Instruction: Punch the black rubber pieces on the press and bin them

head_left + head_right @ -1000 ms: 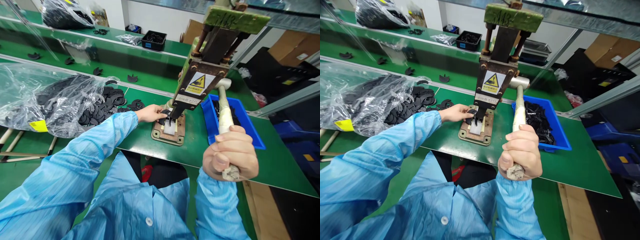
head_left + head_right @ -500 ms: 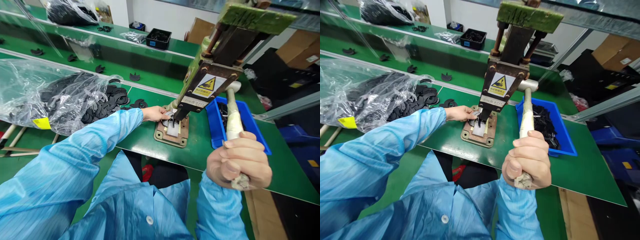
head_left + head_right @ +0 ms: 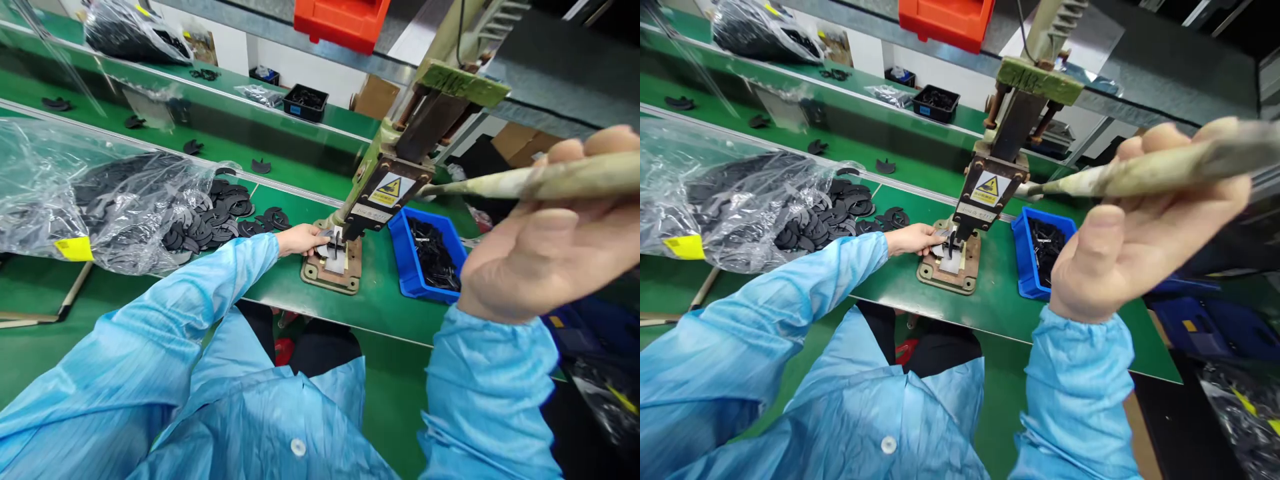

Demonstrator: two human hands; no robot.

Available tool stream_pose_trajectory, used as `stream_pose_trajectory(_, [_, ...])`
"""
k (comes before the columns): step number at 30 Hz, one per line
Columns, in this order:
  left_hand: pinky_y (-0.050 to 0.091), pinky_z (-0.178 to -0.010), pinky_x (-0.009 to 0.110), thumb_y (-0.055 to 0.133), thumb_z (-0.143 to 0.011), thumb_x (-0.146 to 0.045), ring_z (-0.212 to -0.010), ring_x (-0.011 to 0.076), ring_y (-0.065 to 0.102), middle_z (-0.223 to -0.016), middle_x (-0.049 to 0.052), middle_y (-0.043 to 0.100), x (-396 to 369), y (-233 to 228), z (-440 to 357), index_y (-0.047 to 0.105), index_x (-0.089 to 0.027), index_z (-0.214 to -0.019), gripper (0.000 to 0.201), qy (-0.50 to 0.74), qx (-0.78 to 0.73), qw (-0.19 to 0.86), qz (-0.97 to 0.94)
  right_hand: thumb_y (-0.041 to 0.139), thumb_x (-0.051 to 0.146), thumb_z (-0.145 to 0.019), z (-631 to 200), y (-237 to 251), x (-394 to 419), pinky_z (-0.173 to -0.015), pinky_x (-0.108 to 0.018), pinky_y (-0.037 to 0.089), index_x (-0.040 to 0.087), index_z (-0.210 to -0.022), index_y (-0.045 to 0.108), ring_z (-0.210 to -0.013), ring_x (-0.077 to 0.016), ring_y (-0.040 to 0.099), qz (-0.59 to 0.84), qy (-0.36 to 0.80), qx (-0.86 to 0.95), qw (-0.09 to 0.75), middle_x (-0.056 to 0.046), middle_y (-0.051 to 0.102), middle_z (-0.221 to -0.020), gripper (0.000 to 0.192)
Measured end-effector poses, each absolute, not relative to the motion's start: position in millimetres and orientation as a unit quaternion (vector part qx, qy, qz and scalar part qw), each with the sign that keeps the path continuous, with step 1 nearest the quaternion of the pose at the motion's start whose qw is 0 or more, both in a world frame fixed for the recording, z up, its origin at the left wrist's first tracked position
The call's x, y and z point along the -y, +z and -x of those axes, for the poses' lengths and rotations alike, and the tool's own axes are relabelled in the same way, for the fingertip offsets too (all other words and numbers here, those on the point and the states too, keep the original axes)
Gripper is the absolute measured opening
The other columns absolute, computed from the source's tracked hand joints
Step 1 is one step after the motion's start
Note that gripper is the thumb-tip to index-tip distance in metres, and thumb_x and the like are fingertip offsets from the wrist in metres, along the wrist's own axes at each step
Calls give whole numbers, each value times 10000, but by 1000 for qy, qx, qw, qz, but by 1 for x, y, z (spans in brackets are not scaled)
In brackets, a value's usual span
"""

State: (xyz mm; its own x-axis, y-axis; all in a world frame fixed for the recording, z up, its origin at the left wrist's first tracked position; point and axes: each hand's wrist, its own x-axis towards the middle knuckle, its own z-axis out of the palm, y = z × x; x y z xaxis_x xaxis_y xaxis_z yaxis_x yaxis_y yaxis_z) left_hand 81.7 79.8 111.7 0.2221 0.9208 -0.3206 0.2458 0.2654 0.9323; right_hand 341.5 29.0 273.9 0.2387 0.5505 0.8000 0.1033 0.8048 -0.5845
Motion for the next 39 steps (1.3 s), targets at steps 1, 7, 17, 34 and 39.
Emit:
stream_pose_trajectory(1, [329,-434,193,759,-983,-408,-452,79,485,-551,-22,561,-73,114,-78,599,-169,-759,364,306,-532,577,-539,798,461,-846,-344,273,-30,-1132,-306,546,356,-1417,590,-1426,-205,616,260,127,616,733,39,605,-1476,616])
stream_pose_trajectory(7, [362,-470,189,755,-934,-610,-495,75,507,-606,-29,574,-9,136,-59,606,-171,-805,481,353,-431,594,-581,798,314,-906,-330,154,-16,-935,-389,654,216,-1229,690,-962,-170,755,349,213,658,632,-55,742,-1084,355])
stream_pose_trajectory(17, [311,-446,194,733,-945,-604,-494,79,476,-605,-46,528,41,139,-74,581,-183,-833,462,346,-423,605,-579,784,418,-908,-272,68,37,-777,-299,598,221,-966,704,-839,-151,716,398,377,617,564,-19,746,-922,220])
stream_pose_trajectory(34, [265,-388,205,754,-912,-651,-395,73,406,-522,-59,501,49,149,-85,568,-206,-820,491,310,-465,615,-557,715,468,-943,-277,64,51,-708,-295,586,229,-981,658,-788,-160,699,413,342,638,553,-29,733,-903,248])
stream_pose_trajectory(39, [263,-403,204,787,-868,-673,-414,78,422,-525,-44,511,46,148,-84,604,-195,-832,513,283,-401,697,-523,690,447,-960,-279,64,54,-732,-300,586,243,-965,639,-798,-161,693,407,320,652,555,-17,714,-879,210])
